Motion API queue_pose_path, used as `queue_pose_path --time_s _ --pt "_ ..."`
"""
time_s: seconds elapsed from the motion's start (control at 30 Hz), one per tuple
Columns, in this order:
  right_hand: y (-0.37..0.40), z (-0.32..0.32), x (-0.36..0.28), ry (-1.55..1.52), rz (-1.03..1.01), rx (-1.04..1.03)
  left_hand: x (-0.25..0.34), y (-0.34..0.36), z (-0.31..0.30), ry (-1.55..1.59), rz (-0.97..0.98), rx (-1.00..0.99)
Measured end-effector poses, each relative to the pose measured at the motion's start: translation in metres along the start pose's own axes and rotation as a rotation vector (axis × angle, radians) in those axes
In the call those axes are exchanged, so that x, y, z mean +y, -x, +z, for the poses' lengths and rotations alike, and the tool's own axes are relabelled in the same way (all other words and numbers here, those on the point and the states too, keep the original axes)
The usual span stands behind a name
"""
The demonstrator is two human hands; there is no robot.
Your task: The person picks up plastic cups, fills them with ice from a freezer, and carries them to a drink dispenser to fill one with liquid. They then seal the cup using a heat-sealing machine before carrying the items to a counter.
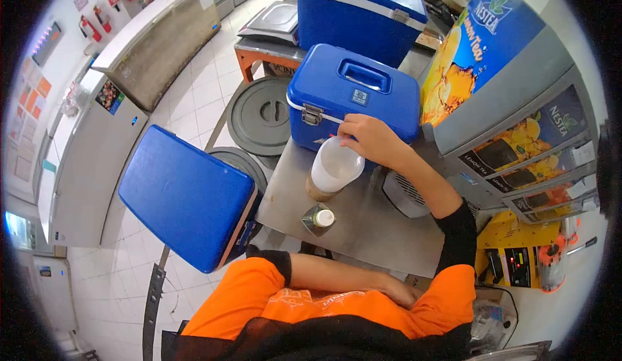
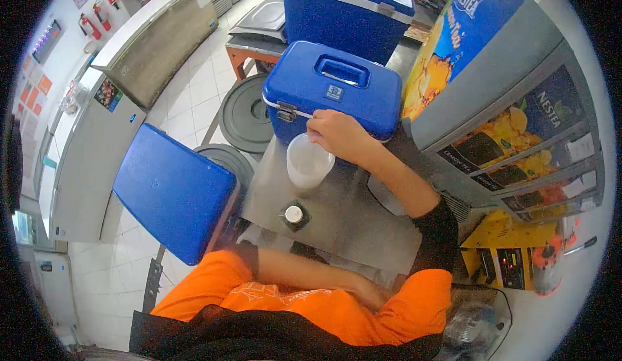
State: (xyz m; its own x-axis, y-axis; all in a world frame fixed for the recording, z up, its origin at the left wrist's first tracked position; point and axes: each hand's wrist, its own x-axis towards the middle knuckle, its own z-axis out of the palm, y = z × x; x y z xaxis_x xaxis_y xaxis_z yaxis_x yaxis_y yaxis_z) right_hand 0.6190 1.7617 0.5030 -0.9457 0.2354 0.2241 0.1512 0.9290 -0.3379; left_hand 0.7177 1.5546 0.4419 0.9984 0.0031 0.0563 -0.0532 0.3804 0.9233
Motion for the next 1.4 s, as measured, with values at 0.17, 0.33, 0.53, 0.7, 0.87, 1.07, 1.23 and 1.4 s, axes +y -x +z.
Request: queue_pose_path --time_s 0.17,0.33,0.53,0.7,0.87,1.07,1.23,1.4 --pt "-0.005 0.000 0.002 -0.134 0.013 -0.002 -0.079 -0.047 -0.020 -0.575 0.516 -0.240" --pt "-0.008 -0.004 0.011 -0.178 -0.011 -0.028 -0.028 0.019 -0.050 -0.533 0.109 0.093" --pt "-0.015 -0.013 0.007 -0.294 0.014 -0.152 0.059 0.054 -0.022 -0.398 0.285 0.490" --pt "-0.020 -0.020 0.003 -0.276 0.019 -0.249 0.048 0.034 -0.022 -0.961 0.436 1.516" --pt "-0.017 -0.034 0.004 -0.272 -0.033 -0.194 0.056 0.139 -0.001 -1.534 0.568 1.853" --pt "-0.017 -0.036 0.008 -0.217 -0.045 -0.192 0.041 0.230 -0.050 -1.148 0.258 1.833" --pt "-0.018 -0.036 0.012 -0.189 -0.098 -0.183 0.040 0.232 -0.077 -1.295 0.163 1.608" --pt "-0.018 -0.085 -0.003 -0.333 0.008 -0.164 0.038 0.236 -0.071 -1.387 -0.043 1.642"
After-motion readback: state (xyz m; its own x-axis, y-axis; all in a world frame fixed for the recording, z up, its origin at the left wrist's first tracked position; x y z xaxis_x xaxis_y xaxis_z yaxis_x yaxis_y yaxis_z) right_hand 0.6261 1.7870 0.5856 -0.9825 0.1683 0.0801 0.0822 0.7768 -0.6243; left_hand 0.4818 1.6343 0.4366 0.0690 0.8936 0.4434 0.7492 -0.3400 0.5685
